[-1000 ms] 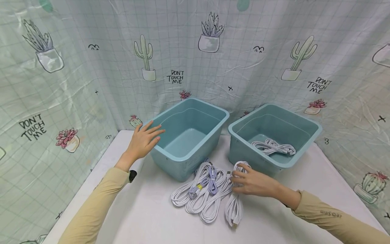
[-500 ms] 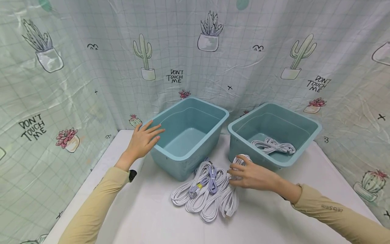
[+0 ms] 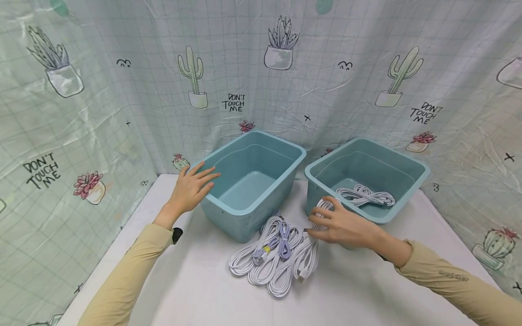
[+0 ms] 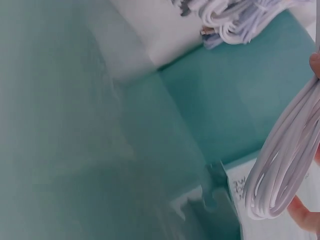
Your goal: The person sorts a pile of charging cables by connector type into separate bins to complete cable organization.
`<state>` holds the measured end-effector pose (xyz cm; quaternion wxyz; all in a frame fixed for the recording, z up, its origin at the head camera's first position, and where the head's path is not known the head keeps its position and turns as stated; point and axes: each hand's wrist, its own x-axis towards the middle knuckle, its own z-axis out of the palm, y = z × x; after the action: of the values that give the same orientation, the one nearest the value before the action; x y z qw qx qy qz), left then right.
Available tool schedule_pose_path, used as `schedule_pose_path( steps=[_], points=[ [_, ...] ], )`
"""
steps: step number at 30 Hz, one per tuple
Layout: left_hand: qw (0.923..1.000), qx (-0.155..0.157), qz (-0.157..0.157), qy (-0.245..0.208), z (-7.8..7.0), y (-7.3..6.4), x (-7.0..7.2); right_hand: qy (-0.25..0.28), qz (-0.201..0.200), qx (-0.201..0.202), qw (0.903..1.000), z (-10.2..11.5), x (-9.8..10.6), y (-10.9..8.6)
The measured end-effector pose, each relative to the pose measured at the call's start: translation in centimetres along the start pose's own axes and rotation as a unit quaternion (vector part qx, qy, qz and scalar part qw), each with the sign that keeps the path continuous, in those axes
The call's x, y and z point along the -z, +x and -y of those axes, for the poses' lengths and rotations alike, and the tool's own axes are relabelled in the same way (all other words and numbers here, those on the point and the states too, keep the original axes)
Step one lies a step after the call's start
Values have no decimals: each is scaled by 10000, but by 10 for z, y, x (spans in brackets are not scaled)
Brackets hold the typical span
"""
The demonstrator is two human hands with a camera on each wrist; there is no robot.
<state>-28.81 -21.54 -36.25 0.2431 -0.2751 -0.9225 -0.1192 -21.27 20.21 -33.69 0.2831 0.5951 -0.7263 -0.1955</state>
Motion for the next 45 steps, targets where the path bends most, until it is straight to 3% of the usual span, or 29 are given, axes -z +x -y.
schedule_pose_path(
  steps=[6,22,35,45],
  points=[
    [10000,-21,4,68,0,0,0,-62,-304,-86,9995,-9,5,0],
    [10000,-11,51,52,0,-2,-1,-221,-283,-456,9983,-27,21,-6],
    [10000,-67,-48,-32,0,0,-1,-167,-767,-726,9943,-50,27,-22],
    [10000,-44,-73,-14,-1,2,0,-177,-601,-1045,9925,-67,31,-37]
  ],
)
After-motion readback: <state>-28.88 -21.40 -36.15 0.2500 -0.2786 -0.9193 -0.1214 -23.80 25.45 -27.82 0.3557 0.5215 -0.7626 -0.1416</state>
